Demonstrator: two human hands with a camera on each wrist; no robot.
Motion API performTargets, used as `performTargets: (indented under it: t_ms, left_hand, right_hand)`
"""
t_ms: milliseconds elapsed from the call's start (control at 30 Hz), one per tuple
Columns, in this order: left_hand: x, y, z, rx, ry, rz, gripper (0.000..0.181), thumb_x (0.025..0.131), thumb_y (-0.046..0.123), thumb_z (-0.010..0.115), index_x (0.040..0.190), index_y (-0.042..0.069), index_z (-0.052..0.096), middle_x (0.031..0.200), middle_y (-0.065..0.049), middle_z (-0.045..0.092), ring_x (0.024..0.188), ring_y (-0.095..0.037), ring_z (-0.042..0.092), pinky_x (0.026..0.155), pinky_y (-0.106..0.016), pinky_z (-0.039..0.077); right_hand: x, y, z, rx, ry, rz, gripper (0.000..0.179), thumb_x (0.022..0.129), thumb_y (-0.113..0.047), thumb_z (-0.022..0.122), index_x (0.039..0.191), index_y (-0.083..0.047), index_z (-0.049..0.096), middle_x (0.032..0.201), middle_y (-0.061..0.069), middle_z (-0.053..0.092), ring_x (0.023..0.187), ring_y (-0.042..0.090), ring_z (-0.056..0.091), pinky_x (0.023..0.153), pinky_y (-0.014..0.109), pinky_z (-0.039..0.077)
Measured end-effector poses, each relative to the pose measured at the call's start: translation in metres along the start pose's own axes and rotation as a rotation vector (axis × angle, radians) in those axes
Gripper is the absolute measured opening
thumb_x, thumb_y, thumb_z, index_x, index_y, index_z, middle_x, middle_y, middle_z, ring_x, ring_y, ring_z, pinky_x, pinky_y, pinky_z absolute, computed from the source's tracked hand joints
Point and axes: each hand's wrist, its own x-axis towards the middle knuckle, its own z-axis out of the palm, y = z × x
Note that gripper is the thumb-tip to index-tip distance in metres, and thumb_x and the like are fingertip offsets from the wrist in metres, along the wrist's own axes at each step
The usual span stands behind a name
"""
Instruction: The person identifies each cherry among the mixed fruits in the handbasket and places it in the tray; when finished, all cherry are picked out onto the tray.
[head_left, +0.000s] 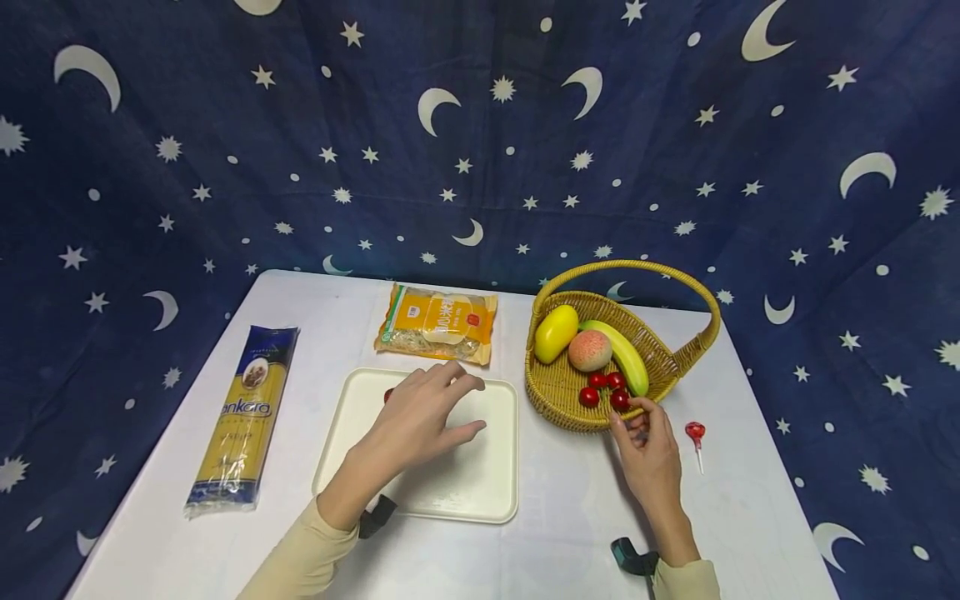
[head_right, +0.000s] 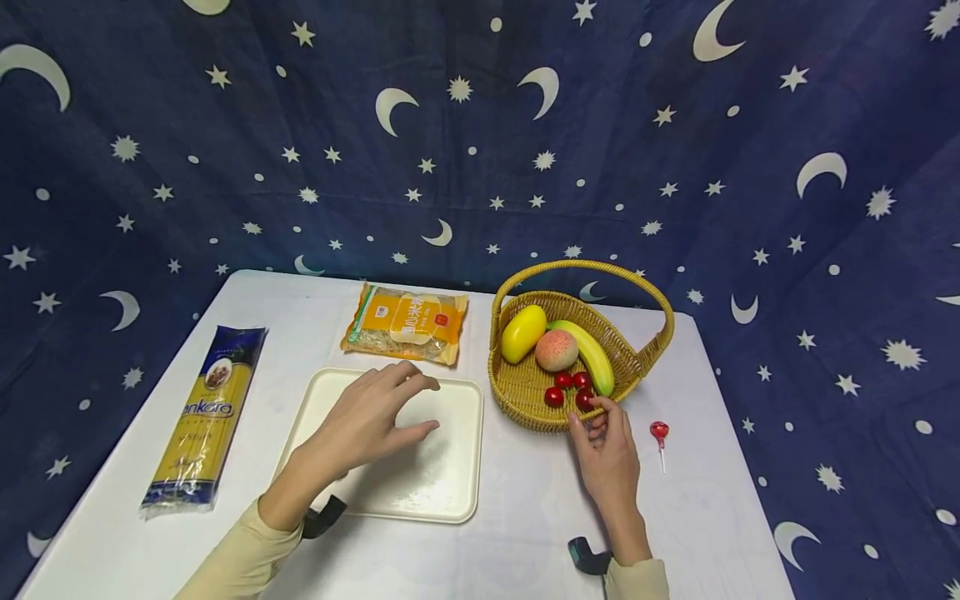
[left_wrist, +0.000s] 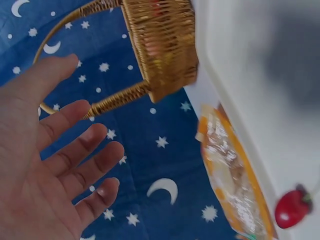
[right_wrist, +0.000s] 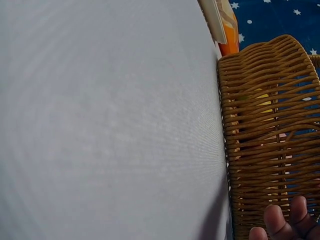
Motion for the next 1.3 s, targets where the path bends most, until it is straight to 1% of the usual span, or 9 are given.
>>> performTargets:
  t_ms: [233,400,600,700,833,967,1067,1200,1300]
  left_hand:
    - [0.032,0.013,-0.001,-0.046,0.004,0.092,0.036,0.092,0.041,0.082,0.123,0.024,0.072,0.113,0.003,0.068,0.093,-0.018,0.068,0.081,-0.035,0.058]
    - [0.058,0.024,0.002,-0.067,-0.017,0.164,0.031,0.095,0.038,0.079,0.121,0.023,0.073,0.108,0.004,0.069,0.088,-0.014,0.065,0.077,-0.033,0.056]
    - [0.090,0.041,0.009,-0.057,-0.095,0.233,0.033,0.098,0.041,0.075,0.126,0.024,0.072,0.113,0.004,0.069,0.094,-0.013,0.064,0.080,-0.031,0.055]
    - [0.102,0.047,0.013,-0.038,-0.129,0.259,0.034,0.099,0.042,0.074,0.128,0.024,0.072,0.113,0.004,0.070,0.094,-0.013,0.066,0.082,-0.031,0.056]
    - [0.116,0.053,0.020,-0.050,-0.175,0.286,0.032,0.099,0.041,0.073,0.127,0.025,0.072,0.114,0.005,0.071,0.095,-0.012,0.067,0.085,-0.032,0.058]
    - [0.133,0.055,0.028,-0.080,-0.228,0.313,0.026,0.100,0.036,0.073,0.123,0.025,0.074,0.118,0.006,0.073,0.093,-0.011,0.070,0.079,-0.032,0.059]
    - [0.145,0.057,0.037,-0.082,-0.288,0.314,0.021,0.099,0.033,0.073,0.119,0.025,0.075,0.116,0.008,0.073,0.087,-0.010,0.068,0.071,-0.029,0.057]
    - [0.161,0.064,0.048,-0.043,-0.365,0.327,0.021,0.099,0.034,0.074,0.119,0.027,0.074,0.116,0.010,0.070,0.083,-0.007,0.062,0.068,-0.025,0.053]
    - [0.171,0.071,0.054,0.006,-0.421,0.364,0.027,0.100,0.035,0.073,0.125,0.025,0.073,0.118,0.009,0.069,0.088,-0.006,0.063,0.071,-0.025,0.055]
  right_hand:
    - [0.000,0.002,0.000,0.012,0.008,-0.016,0.042,0.098,-0.022,0.077,0.132,-0.005,0.060,0.096,0.008,0.060,0.078,0.008,0.051,0.066,0.007,0.038]
    - [0.003,0.002,-0.002,0.032,0.013,-0.037,0.041,0.097,-0.020,0.078,0.131,-0.005,0.060,0.094,0.008,0.060,0.076,0.007,0.051,0.066,0.008,0.038]
    - [0.001,-0.001,-0.002,0.025,0.007,-0.035,0.041,0.098,-0.021,0.077,0.132,-0.005,0.060,0.096,0.008,0.060,0.078,0.003,0.049,0.066,0.008,0.039]
    - [0.000,-0.001,-0.001,0.015,0.004,-0.030,0.041,0.098,-0.021,0.077,0.132,-0.005,0.060,0.097,0.008,0.059,0.078,0.002,0.049,0.067,0.008,0.038]
    - [0.000,0.000,-0.001,0.006,0.013,-0.037,0.041,0.099,-0.021,0.076,0.132,-0.004,0.060,0.096,0.007,0.059,0.077,0.003,0.048,0.066,0.009,0.038]
    - [0.000,0.000,-0.002,0.008,0.015,-0.039,0.041,0.099,-0.022,0.076,0.133,-0.005,0.060,0.096,0.008,0.059,0.078,0.004,0.049,0.067,0.009,0.038]
    - [-0.001,0.000,-0.002,0.003,0.006,-0.033,0.040,0.100,-0.023,0.075,0.133,-0.006,0.060,0.097,0.007,0.059,0.079,0.004,0.050,0.067,0.009,0.038]
    - [-0.002,0.000,-0.001,0.001,0.006,-0.029,0.039,0.100,-0.023,0.075,0.133,-0.007,0.060,0.097,0.007,0.060,0.080,0.004,0.050,0.068,0.009,0.038]
    - [-0.003,-0.001,0.000,0.005,0.008,-0.027,0.039,0.100,-0.022,0.074,0.133,-0.007,0.059,0.099,0.007,0.060,0.081,0.005,0.050,0.068,0.008,0.039]
